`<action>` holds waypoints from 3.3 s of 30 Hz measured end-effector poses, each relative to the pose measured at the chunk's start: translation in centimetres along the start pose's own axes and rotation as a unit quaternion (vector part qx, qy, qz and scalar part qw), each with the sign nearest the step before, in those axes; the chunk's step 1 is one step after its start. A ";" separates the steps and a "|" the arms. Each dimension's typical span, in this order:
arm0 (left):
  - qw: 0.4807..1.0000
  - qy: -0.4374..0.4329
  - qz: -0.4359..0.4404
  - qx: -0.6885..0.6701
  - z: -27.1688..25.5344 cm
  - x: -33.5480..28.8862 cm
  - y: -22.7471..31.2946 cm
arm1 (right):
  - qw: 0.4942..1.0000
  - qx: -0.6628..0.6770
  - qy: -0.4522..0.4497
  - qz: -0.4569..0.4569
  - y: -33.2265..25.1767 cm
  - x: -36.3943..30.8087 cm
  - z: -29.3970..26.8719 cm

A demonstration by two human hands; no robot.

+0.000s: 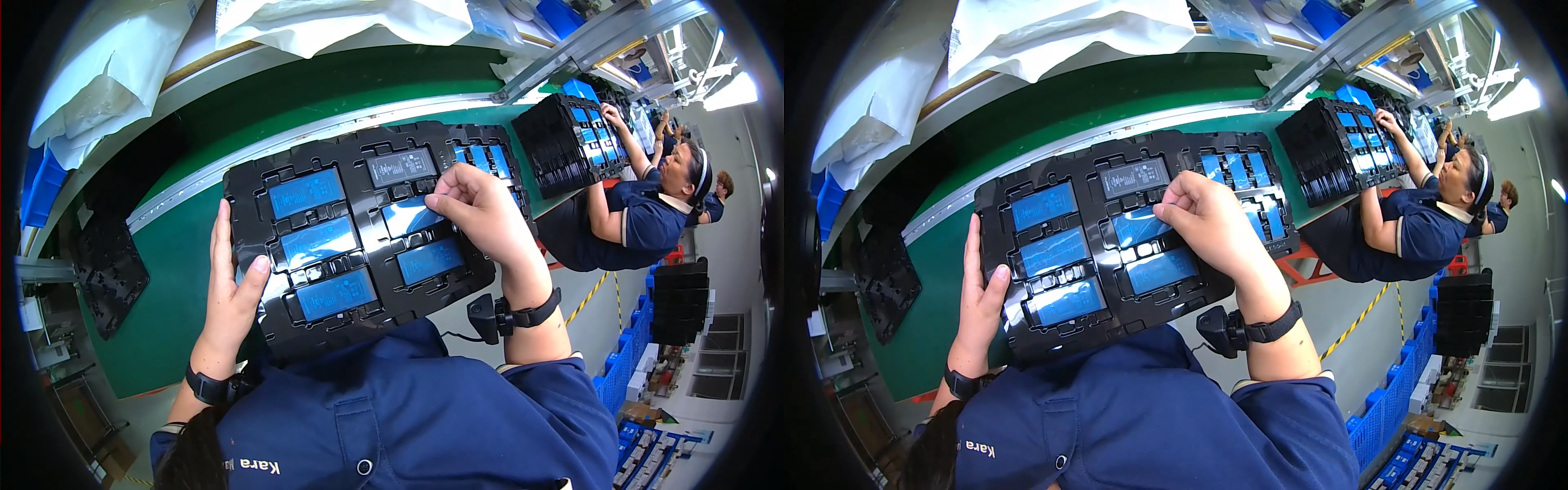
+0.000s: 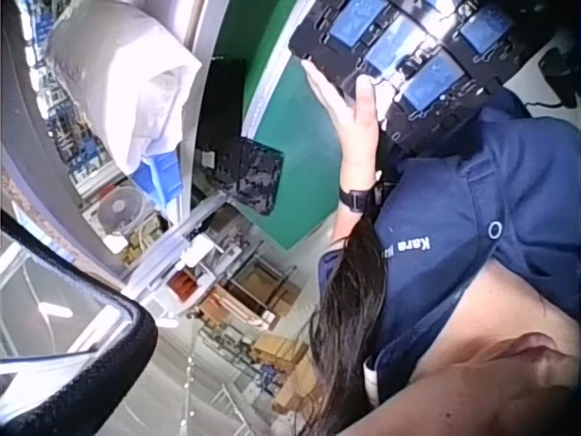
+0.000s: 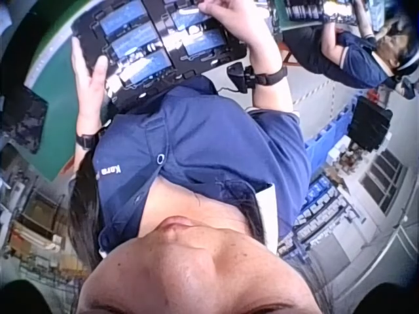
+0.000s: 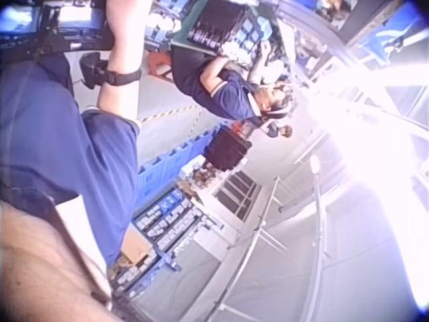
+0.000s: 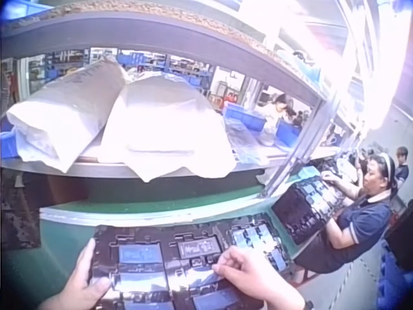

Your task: Peeling blue adhesive strips and applying them to electronic component frames on an assembly line.

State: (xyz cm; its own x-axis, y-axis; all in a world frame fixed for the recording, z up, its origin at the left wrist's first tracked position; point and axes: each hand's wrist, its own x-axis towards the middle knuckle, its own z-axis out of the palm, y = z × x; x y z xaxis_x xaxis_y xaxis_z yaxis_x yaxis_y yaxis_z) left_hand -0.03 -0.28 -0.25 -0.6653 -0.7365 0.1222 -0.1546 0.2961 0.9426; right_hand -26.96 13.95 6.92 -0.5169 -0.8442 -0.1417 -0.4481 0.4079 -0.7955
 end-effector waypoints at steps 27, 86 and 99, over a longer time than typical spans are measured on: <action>0.997 -0.006 -0.014 -0.071 0.3 -0.1 -0.1 | 0.961 -0.218 0.159 -0.064 -0.2 -1.5 -0.1; 0.999 -0.010 -0.021 0.041 0.1 -0.4 1.1 | 0.819 -0.343 0.424 -0.179 3.8 19.8 -9.9; 0.999 -0.005 -0.010 0.047 0.3 -0.4 0.1 | 0.782 -0.362 0.471 -0.188 3.3 19.0 -9.5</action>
State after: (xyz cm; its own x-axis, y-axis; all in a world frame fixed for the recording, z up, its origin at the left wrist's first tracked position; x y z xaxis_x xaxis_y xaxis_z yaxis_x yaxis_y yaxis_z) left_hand -0.04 0.21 -0.27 -0.6688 -0.7368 0.0993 -0.2359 0.3369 0.9115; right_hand -45.19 2.59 7.16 -0.4046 -0.4595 0.7907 -0.8167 0.5705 -0.0864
